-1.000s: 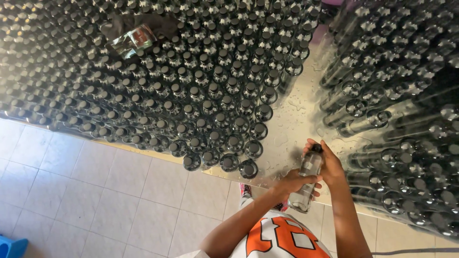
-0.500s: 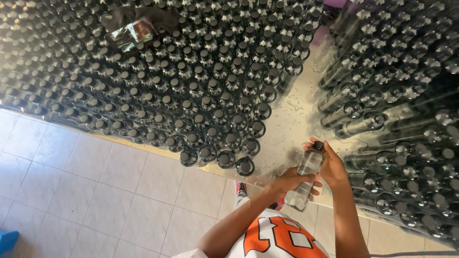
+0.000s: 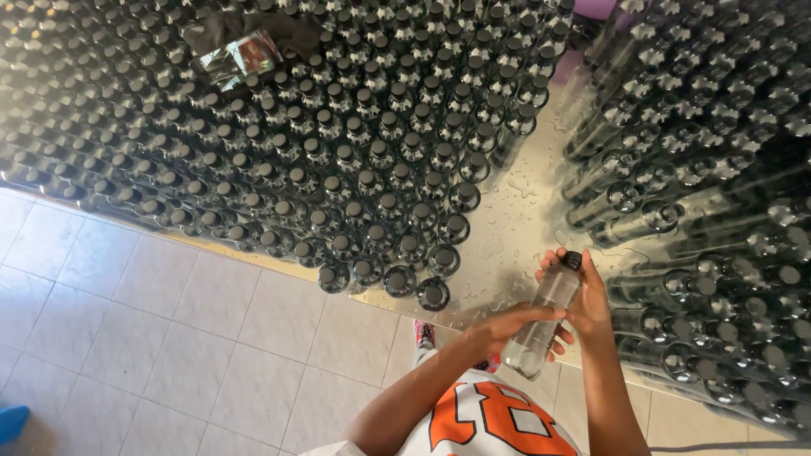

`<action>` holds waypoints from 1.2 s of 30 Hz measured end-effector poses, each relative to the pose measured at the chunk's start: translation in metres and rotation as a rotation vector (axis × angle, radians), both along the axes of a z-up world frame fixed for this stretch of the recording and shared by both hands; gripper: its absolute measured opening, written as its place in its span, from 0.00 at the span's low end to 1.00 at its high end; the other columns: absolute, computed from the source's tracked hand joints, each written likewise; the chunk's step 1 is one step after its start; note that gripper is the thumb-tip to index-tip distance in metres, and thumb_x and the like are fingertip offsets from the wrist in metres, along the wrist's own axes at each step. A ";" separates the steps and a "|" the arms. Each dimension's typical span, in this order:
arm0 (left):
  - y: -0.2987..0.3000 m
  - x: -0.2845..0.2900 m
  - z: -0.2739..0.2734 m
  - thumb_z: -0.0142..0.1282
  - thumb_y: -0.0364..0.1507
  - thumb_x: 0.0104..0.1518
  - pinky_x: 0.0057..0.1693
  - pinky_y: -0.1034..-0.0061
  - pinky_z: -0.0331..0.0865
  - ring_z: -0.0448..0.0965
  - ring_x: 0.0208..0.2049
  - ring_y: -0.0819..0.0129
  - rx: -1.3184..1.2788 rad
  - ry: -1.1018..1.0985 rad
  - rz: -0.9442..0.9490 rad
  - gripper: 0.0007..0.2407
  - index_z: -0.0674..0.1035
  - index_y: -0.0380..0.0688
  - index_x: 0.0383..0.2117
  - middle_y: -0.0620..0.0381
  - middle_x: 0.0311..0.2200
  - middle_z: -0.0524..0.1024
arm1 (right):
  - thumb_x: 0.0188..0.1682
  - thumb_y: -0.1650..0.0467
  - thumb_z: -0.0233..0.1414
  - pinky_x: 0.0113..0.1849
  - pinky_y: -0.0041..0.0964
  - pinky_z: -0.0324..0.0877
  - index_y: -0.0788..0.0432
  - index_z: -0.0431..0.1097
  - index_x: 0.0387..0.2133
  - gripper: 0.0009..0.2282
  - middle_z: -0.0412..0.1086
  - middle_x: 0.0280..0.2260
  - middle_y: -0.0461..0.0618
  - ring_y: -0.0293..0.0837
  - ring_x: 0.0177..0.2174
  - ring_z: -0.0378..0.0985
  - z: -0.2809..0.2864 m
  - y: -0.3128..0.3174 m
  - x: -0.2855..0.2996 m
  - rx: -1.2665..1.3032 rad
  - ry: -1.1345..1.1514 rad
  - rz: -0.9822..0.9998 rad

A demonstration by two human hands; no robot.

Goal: Using a handheld capping tool to seal water bottles and arranging them on a production table.

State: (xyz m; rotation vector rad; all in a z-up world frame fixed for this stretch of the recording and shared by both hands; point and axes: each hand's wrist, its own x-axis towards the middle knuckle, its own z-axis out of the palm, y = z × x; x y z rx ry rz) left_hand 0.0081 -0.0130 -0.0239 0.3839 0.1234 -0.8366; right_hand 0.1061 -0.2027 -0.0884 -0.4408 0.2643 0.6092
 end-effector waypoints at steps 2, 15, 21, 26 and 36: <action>0.001 0.000 0.006 0.68 0.32 0.70 0.43 0.55 0.87 0.91 0.36 0.49 0.065 -0.012 0.002 0.15 0.78 0.34 0.53 0.39 0.40 0.85 | 0.67 0.54 0.46 0.63 0.59 0.66 0.58 0.72 0.57 0.21 0.78 0.55 0.58 0.55 0.56 0.79 -0.003 -0.002 0.001 -0.031 0.010 0.009; -0.003 0.001 0.029 0.69 0.49 0.51 0.51 0.52 0.80 0.83 0.44 0.47 1.031 -0.327 -0.049 0.35 0.72 0.36 0.59 0.35 0.44 0.80 | 0.67 0.56 0.48 0.60 0.56 0.71 0.60 0.71 0.54 0.20 0.76 0.57 0.61 0.55 0.57 0.79 0.004 0.005 0.003 -0.593 -0.052 0.086; -0.003 0.002 0.012 0.69 0.42 0.57 0.52 0.52 0.80 0.83 0.45 0.46 0.775 -0.247 0.000 0.26 0.74 0.39 0.57 0.36 0.44 0.81 | 0.65 0.52 0.44 0.62 0.60 0.67 0.62 0.68 0.60 0.26 0.72 0.61 0.65 0.61 0.62 0.73 0.048 0.015 -0.003 -0.655 -0.120 0.079; 0.001 -0.002 0.020 0.67 0.29 0.68 0.38 0.58 0.87 0.90 0.31 0.54 0.117 -0.037 0.032 0.13 0.75 0.34 0.49 0.41 0.34 0.84 | 0.63 0.48 0.35 0.65 0.64 0.61 0.64 0.60 0.69 0.34 0.67 0.65 0.65 0.61 0.65 0.67 0.050 0.005 -0.001 -0.412 -0.148 0.076; 0.017 -0.005 0.022 0.60 0.35 0.74 0.46 0.59 0.86 0.88 0.37 0.55 -0.183 0.088 -0.072 0.14 0.78 0.32 0.49 0.45 0.38 0.81 | 0.68 0.54 0.38 0.62 0.62 0.64 0.55 0.70 0.55 0.21 0.73 0.62 0.59 0.57 0.63 0.72 0.012 -0.003 0.000 -0.095 -0.144 0.091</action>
